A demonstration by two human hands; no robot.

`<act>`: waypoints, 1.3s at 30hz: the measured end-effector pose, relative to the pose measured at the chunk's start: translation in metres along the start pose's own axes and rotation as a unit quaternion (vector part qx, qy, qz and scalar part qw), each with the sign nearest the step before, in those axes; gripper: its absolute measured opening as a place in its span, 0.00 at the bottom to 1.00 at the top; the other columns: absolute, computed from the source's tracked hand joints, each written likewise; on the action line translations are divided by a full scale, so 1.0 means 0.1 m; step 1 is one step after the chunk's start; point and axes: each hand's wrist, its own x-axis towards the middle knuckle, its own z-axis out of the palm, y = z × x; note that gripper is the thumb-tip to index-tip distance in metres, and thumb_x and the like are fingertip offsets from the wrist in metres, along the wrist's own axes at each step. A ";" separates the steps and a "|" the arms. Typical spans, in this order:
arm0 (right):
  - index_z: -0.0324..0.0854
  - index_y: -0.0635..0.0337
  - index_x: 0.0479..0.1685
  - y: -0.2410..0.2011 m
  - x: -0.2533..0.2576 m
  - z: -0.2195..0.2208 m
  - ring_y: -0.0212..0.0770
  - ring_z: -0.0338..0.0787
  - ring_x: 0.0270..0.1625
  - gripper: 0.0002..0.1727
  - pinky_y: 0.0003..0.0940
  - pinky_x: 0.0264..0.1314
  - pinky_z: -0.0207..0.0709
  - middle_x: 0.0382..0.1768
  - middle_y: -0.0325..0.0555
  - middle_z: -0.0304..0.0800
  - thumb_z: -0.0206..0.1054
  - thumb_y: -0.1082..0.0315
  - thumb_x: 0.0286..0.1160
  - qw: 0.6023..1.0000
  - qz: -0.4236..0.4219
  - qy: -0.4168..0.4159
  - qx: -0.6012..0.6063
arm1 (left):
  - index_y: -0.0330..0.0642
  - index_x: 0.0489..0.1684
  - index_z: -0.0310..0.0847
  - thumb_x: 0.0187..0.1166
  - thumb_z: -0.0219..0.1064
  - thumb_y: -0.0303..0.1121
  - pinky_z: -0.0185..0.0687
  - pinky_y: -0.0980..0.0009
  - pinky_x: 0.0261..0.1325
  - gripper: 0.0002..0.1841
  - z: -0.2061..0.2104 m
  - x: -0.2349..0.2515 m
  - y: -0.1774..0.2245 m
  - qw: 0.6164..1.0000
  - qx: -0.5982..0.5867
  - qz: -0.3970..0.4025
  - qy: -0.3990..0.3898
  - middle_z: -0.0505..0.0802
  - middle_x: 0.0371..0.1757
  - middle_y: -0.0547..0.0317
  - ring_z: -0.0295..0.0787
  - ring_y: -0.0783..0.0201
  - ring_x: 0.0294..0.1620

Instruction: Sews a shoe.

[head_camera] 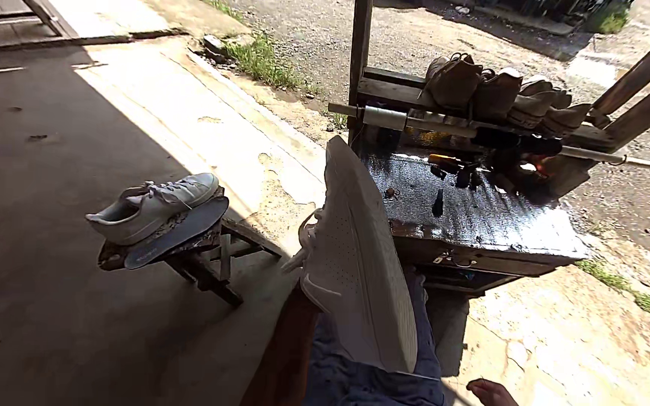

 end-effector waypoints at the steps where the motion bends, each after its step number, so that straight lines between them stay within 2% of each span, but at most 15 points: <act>1: 0.89 0.62 0.53 -0.11 0.14 -0.11 0.28 0.68 0.15 0.12 0.28 0.18 0.65 0.23 0.37 0.81 0.62 0.68 0.85 1.000 0.005 0.012 -0.025 | 0.28 0.73 0.67 0.93 0.44 0.25 0.82 0.75 0.58 0.17 -0.08 -0.12 -0.10 1.000 0.021 -0.015 0.007 0.87 0.56 0.48 0.85 0.71 0.52; 5: 0.88 0.60 0.56 -1.13 0.24 -0.60 0.27 0.66 0.17 0.12 0.27 0.21 0.63 0.30 0.38 0.85 0.62 0.65 0.87 0.989 -0.037 0.052 -0.137 | 0.15 0.54 0.75 0.89 0.49 0.23 0.75 0.87 0.52 0.14 0.09 -0.56 -0.06 0.960 0.279 0.021 -0.008 0.87 0.42 0.46 0.81 0.81 0.42; 8: 0.88 0.63 0.56 -2.08 0.06 -0.94 0.30 0.76 0.29 0.13 0.33 0.36 0.72 0.40 0.44 0.89 0.61 0.65 0.88 0.967 -0.094 0.101 -0.213 | 0.16 0.43 0.83 0.84 0.57 0.22 0.78 0.76 0.54 0.13 0.15 -0.54 -0.04 0.864 0.487 -0.025 -0.126 0.92 0.43 0.36 0.87 0.65 0.43; 9: 0.89 0.64 0.54 -2.31 0.01 -1.04 0.36 0.83 0.38 0.13 0.41 0.47 0.77 0.44 0.49 0.92 0.62 0.65 0.88 0.959 -0.115 0.117 -0.230 | 0.18 0.32 0.84 0.77 0.59 0.22 0.77 0.78 0.42 0.12 0.14 -0.55 -0.08 0.844 0.513 0.033 -0.156 0.91 0.33 0.39 0.85 0.68 0.33; 11: 0.91 0.63 0.51 -2.72 -0.07 -1.24 0.50 0.92 0.52 0.14 0.58 0.64 0.79 0.48 0.56 0.94 0.64 0.63 0.87 0.934 -0.172 0.144 -0.278 | 0.17 0.26 0.81 0.74 0.59 0.21 0.70 0.81 0.34 0.11 0.16 -0.61 -0.06 0.836 0.497 0.078 -0.220 0.87 0.25 0.43 0.79 0.72 0.26; 14: 0.93 0.56 0.51 -3.34 -0.32 -1.35 0.52 0.93 0.54 0.16 0.64 0.65 0.79 0.47 0.52 0.95 0.63 0.56 0.87 0.890 -0.237 0.178 -0.347 | 0.19 0.20 0.78 0.71 0.60 0.20 0.68 0.93 0.34 0.12 0.21 -0.68 -0.07 0.861 0.381 0.186 -0.279 0.87 0.20 0.55 0.78 0.89 0.25; 16: 0.93 0.52 0.50 -3.76 -0.56 -1.30 0.50 0.92 0.46 0.16 0.65 0.54 0.79 0.41 0.49 0.94 0.61 0.55 0.88 0.866 -0.260 0.192 -0.382 | 0.25 0.23 0.81 0.73 0.61 0.19 0.71 0.98 0.43 0.09 0.22 -0.67 -0.10 0.882 0.275 0.190 -0.331 0.89 0.23 0.68 0.80 0.97 0.33; 18: 0.92 0.48 0.51 -4.08 -0.77 -1.21 0.47 0.90 0.42 0.16 0.62 0.49 0.79 0.38 0.46 0.93 0.61 0.52 0.89 0.849 -0.260 0.207 -0.411 | 0.34 0.30 0.87 0.72 0.61 0.17 0.73 0.98 0.50 0.08 0.20 -0.63 -0.11 0.900 0.162 0.109 -0.389 0.92 0.30 0.80 0.82 1.00 0.39; 20: 0.92 0.46 0.52 -4.31 -0.93 -1.12 0.49 0.91 0.44 0.16 0.64 0.50 0.79 0.39 0.46 0.93 0.60 0.51 0.89 0.826 -0.270 0.213 -0.447 | 0.37 0.30 0.87 0.72 0.61 0.17 0.73 0.98 0.51 0.09 0.21 -0.64 -0.09 0.906 0.150 0.062 -0.391 0.92 0.30 0.80 0.83 0.99 0.40; 22: 0.92 0.44 0.53 -4.45 -1.04 -1.05 0.48 0.91 0.43 0.15 0.63 0.50 0.79 0.39 0.44 0.93 0.61 0.52 0.88 0.802 -0.299 0.219 -0.468 | 0.31 0.27 0.86 0.74 0.61 0.18 0.71 0.98 0.53 0.09 0.20 -0.64 -0.11 0.888 0.205 0.117 -0.394 0.92 0.30 0.76 0.81 0.99 0.41; 24: 0.92 0.43 0.52 -4.55 -1.12 -0.96 0.47 0.90 0.42 0.14 0.61 0.48 0.79 0.38 0.43 0.93 0.62 0.52 0.88 0.790 -0.312 0.223 -0.479 | 0.35 0.32 0.89 0.76 0.61 0.19 0.72 0.98 0.57 0.09 0.17 -0.62 -0.12 0.883 0.184 0.109 -0.418 0.93 0.34 0.81 0.82 1.00 0.45; 27: 0.93 0.42 0.52 -4.65 -1.23 -0.84 0.45 0.91 0.43 0.12 0.60 0.48 0.80 0.40 0.42 0.94 0.63 0.54 0.87 0.777 -0.327 0.229 -0.487 | 0.39 0.31 0.90 0.73 0.62 0.18 0.75 0.95 0.55 0.10 0.15 -0.62 -0.13 0.903 0.142 0.064 -0.399 0.94 0.33 0.79 0.85 0.97 0.43; 31: 0.93 0.40 0.50 -4.73 -1.30 -0.73 0.45 0.91 0.41 0.11 0.59 0.45 0.80 0.38 0.39 0.94 0.64 0.54 0.86 0.754 -0.362 0.221 -0.502 | 0.60 0.49 0.95 0.80 0.66 0.30 0.75 0.92 0.64 0.12 0.04 -0.46 -0.26 0.867 0.006 -0.057 -0.495 0.95 0.49 0.89 0.85 0.96 0.55; 35: 0.93 0.38 0.49 -4.79 -1.37 -0.62 0.44 0.93 0.43 0.10 0.60 0.45 0.80 0.40 0.37 0.95 0.64 0.55 0.85 0.738 -0.370 0.209 -0.525 | 0.55 0.56 0.91 0.82 0.65 0.33 0.71 0.93 0.68 0.12 -0.04 -0.32 -0.38 0.823 0.104 0.088 -0.551 0.93 0.54 0.90 0.80 0.99 0.61; 39: 0.93 0.36 0.46 -4.77 -1.50 -0.51 0.39 0.92 0.39 0.10 0.56 0.40 0.80 0.37 0.32 0.94 0.64 0.57 0.84 0.721 -0.393 0.201 -0.534 | 0.58 0.56 0.92 0.80 0.67 0.31 0.72 0.92 0.68 0.13 -0.08 -0.33 -0.40 0.841 0.064 0.035 -0.537 0.94 0.54 0.91 0.82 0.98 0.60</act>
